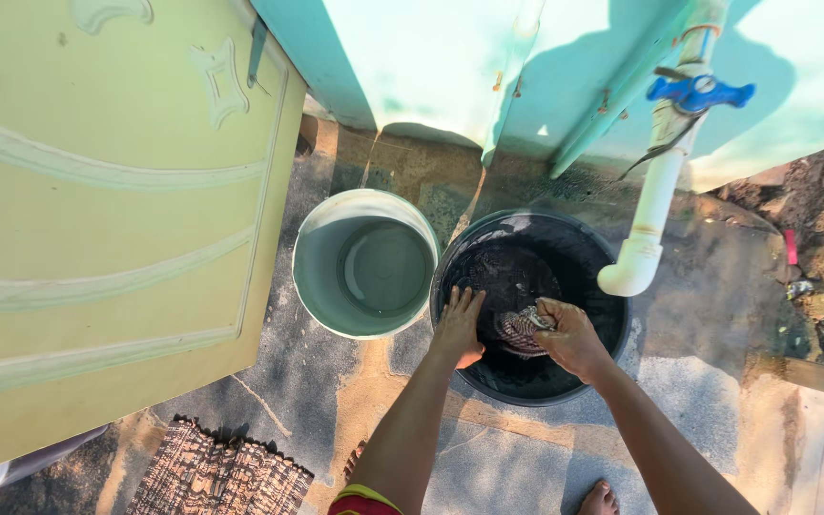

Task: The person takes a checkered cloth from a bathroom, moves outside to a water tap, and washes the cloth in a bucket by hand. After rinsing and wringing the cloth, the person hangs it on a clothesline to dry.

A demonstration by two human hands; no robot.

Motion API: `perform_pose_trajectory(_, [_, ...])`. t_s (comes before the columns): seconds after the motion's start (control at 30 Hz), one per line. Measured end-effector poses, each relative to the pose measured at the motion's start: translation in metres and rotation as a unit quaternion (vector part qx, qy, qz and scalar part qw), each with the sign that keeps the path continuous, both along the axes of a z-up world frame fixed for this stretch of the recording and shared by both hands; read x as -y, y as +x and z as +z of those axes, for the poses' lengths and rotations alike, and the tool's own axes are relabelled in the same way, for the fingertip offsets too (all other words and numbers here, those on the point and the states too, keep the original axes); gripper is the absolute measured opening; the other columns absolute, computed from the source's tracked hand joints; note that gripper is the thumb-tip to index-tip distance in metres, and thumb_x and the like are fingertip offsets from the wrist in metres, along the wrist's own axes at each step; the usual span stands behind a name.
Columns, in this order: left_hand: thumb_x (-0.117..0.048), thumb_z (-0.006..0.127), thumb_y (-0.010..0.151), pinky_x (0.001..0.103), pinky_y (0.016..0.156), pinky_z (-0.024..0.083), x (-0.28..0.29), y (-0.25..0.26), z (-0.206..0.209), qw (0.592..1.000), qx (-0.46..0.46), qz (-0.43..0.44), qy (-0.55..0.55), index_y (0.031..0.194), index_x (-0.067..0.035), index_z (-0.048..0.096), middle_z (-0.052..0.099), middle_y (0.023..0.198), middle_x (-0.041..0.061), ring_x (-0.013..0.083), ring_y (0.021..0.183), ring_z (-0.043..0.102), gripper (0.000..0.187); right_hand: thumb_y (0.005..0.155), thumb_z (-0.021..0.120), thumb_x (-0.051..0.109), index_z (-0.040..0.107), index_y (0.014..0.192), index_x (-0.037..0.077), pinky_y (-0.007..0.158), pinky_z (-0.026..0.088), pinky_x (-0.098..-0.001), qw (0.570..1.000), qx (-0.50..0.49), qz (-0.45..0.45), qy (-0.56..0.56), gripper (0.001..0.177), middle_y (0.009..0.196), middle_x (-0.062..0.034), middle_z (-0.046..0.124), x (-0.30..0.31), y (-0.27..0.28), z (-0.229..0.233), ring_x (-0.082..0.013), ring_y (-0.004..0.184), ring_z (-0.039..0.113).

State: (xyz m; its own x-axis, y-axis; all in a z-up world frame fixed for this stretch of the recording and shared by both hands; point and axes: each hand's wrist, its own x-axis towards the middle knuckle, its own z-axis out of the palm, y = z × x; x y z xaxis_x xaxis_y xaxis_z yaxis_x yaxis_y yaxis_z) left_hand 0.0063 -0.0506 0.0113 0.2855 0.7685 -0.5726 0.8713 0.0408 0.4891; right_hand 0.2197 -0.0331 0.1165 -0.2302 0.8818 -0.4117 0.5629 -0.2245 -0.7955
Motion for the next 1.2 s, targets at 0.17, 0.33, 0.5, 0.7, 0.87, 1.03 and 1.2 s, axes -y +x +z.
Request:
perform_pose_trajectory(0.17, [-0.034,0.097,0.064,0.056,0.126,0.014,0.002,0.023,0.037,0.997,0.046,0.016,-0.051,0.167,-0.028,0.000,0.003,0.173,0.011,0.0366,0.158,-0.006,0.142,0.067,0.065,-0.007,0.029,0.074,0.012,0.053,0.035,-0.0297,0.991,-0.126,0.030,0.034,0.041,0.070,0.0022,0.028,-0.002,0.007,0.146,-0.0078,0.062,0.034])
perform_pose_trajectory(0.33, [-0.048,0.097,0.057,0.054,0.126,0.017,-0.013,0.056,0.064,0.991,0.110,0.081,0.010,0.157,-0.023,0.027,0.010,0.173,0.009,0.0312,0.159,-0.004,0.125,0.064,0.056,-0.010,0.034,0.074,0.015,0.047,0.032,-0.0267,0.920,-0.360,0.034,0.148,0.036,0.073,0.0034,0.032,-0.013,0.014,0.286,-0.0081,0.060,0.034])
perform_pose_trajectory(0.5, [-0.052,0.082,0.081,0.053,0.114,0.037,-0.014,0.080,0.053,0.967,0.181,0.148,0.097,0.137,-0.016,0.060,0.062,0.140,0.010,0.0338,0.139,0.043,0.071,0.071,0.060,-0.007,0.040,0.084,0.013,0.048,0.032,-0.0262,0.840,-0.503,0.024,0.200,0.030,0.076,0.0002,0.038,-0.020,0.014,0.359,-0.0101,0.064,0.036])
perform_pose_trajectory(0.7, [-0.036,0.082,0.081,0.044,0.089,0.059,0.003,0.070,0.072,0.974,0.113,0.195,-0.021,0.113,-0.007,0.066,0.072,0.108,0.015,0.0307,0.100,0.071,0.046,0.079,0.074,0.016,0.051,0.090,0.008,0.067,0.051,-0.0481,0.978,0.143,0.085,0.126,0.026,0.075,-0.0053,0.056,-0.038,-0.017,0.274,-0.0213,0.067,0.056])
perform_pose_trajectory(0.87, [-0.034,0.080,0.076,0.044,0.088,0.056,0.004,0.067,0.102,0.979,0.137,0.150,0.000,0.110,-0.013,0.072,0.072,0.109,0.011,0.0298,0.100,0.070,0.042,0.087,0.074,0.047,0.049,0.136,0.016,0.086,0.057,-0.0488,0.952,0.278,0.126,0.023,0.063,0.109,-0.0139,0.062,-0.018,-0.021,0.156,-0.0314,0.093,0.069])
perform_pose_trajectory(1.03, [-0.033,0.081,0.078,0.042,0.085,0.059,0.007,0.069,0.141,0.966,0.218,0.095,0.102,0.113,-0.006,0.068,0.075,0.100,0.014,0.0293,0.093,0.074,0.046,0.100,0.049,0.060,0.042,0.147,0.025,0.082,0.059,-0.0457,0.943,0.103,-0.120,-0.292,0.058,0.117,-0.0158,0.066,-0.008,-0.009,0.110,-0.0316,0.089,0.071])
perform_pose_trajectory(1.2, [-0.033,0.086,0.074,0.040,0.083,0.060,-0.010,0.044,0.202,0.968,0.243,-0.011,0.065,0.101,-0.007,0.076,0.077,0.096,0.010,0.0254,0.089,0.076,0.040,0.096,0.059,0.035,0.059,0.130,0.019,0.075,0.060,-0.0407,0.968,-0.032,-0.130,-0.210,0.038,0.119,-0.0116,0.067,-0.016,-0.005,0.104,-0.0208,0.092,0.069])
